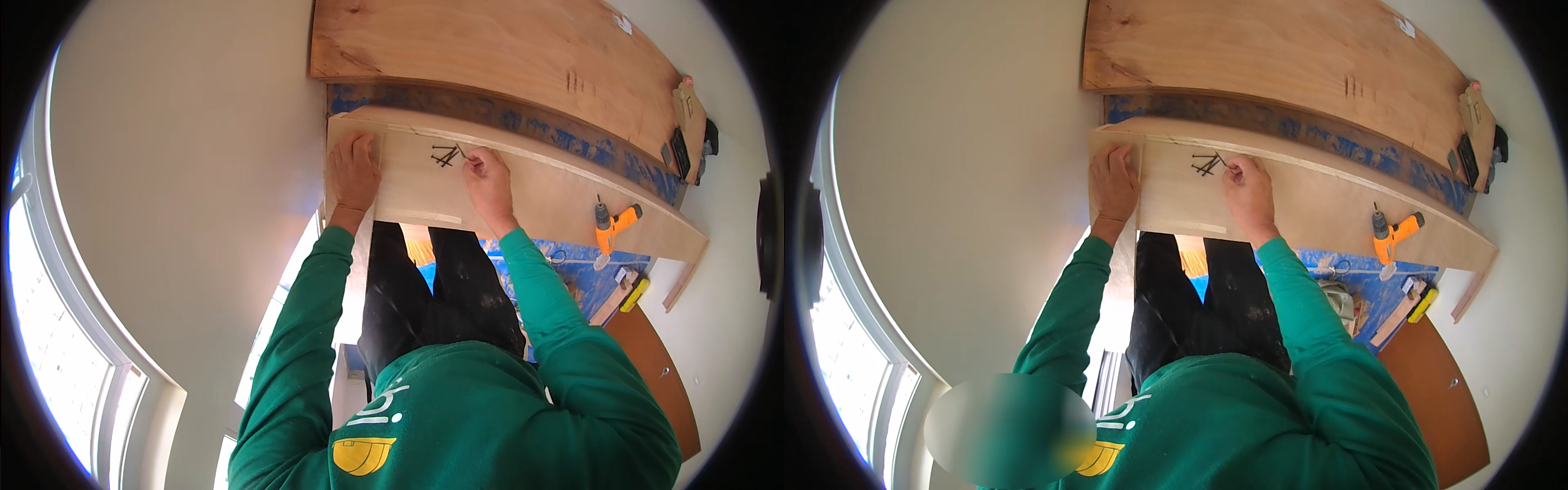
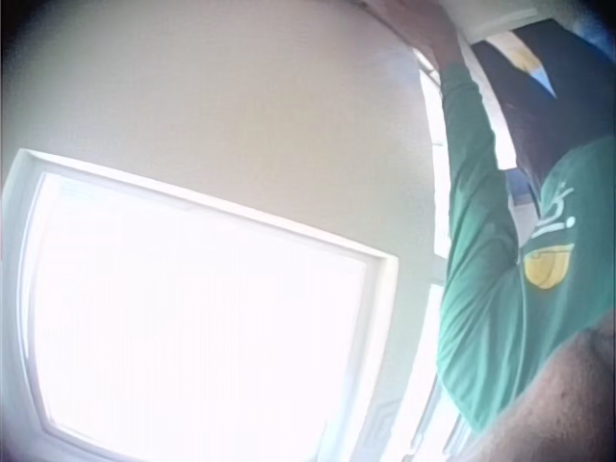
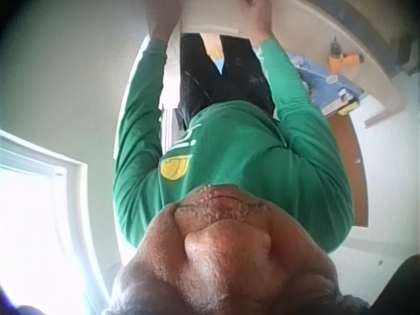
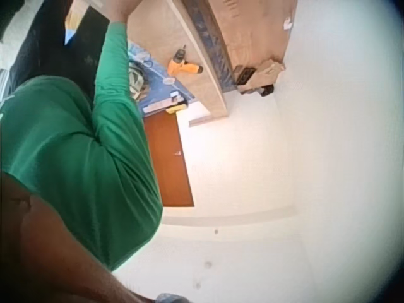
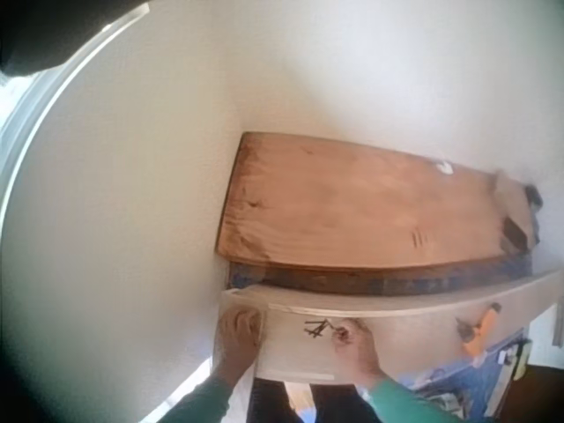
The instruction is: The person assembles a wooden structure by positioning and securing wooden panels with a cordless drill. They align the pieces, drill screws into pre-drilled holes, and adjust the panels to fit together. The work is performed on a blue protective sheet covering the floor.
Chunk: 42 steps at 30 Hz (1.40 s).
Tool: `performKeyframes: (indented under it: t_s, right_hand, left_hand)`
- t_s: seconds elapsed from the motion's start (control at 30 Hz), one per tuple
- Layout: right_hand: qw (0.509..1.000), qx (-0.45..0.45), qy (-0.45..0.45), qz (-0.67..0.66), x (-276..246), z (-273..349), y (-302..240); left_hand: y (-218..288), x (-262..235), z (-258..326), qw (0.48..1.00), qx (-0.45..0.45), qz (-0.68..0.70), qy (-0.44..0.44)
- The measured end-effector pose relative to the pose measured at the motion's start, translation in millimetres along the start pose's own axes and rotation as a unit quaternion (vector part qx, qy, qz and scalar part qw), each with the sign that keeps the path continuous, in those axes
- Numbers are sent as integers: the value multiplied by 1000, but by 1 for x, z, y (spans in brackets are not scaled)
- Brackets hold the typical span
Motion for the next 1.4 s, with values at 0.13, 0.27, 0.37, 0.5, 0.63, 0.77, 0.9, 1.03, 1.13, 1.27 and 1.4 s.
performKeyframes:
  t_s: [0.13,0.27,0.37,0.5,0.63,0.77,0.9,1.03,1.13,1.27,1.4]
  right_hand:
    - [998,47,-32,-18,-7,0,-7]
    - [992,40,-69,-99,1,2,-37]
    - [984,48,-114,-131,21,-2,-63]
    - [971,79,-145,-172,41,-6,-83]
    - [956,89,-192,-203,62,-8,-93]
    - [935,117,-249,-225,86,-14,-97]
    - [937,112,-266,-200,103,-7,-107]
    - [947,82,-267,-160,111,5,-125]
    - [953,35,-255,-160,100,11,-132]
    - [983,-43,-146,-100,4,26,-77]
    - [977,81,124,154,-203,28,87]
  left_hand:
    - [4,-2,-8,994,-11,-106,-2]
    - [3,4,-13,996,-17,-82,-43]
    - [5,2,-12,993,-6,-118,-26]
    - [4,-4,-9,995,-15,-86,54]
    - [4,-7,-7,997,-2,-27,75]
    - [4,-11,-8,997,4,26,79]
    - [2,-14,-8,998,5,28,62]
    - [-1,-15,-8,997,2,58,59]
    - [0,-16,-7,996,8,55,63]
    - [0,-17,-7,997,-6,21,73]
    - [-4,-10,-5,997,-46,36,47]
Point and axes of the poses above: each hand's wrist, its own z-axis away from the middle knuckle, its own x-axis out of the palm, y = z × x, the point moved 7 cm from there along -z, towards the middle knuckle, and after that the axes turned 13 degrees about x, right-handed, at the moved point
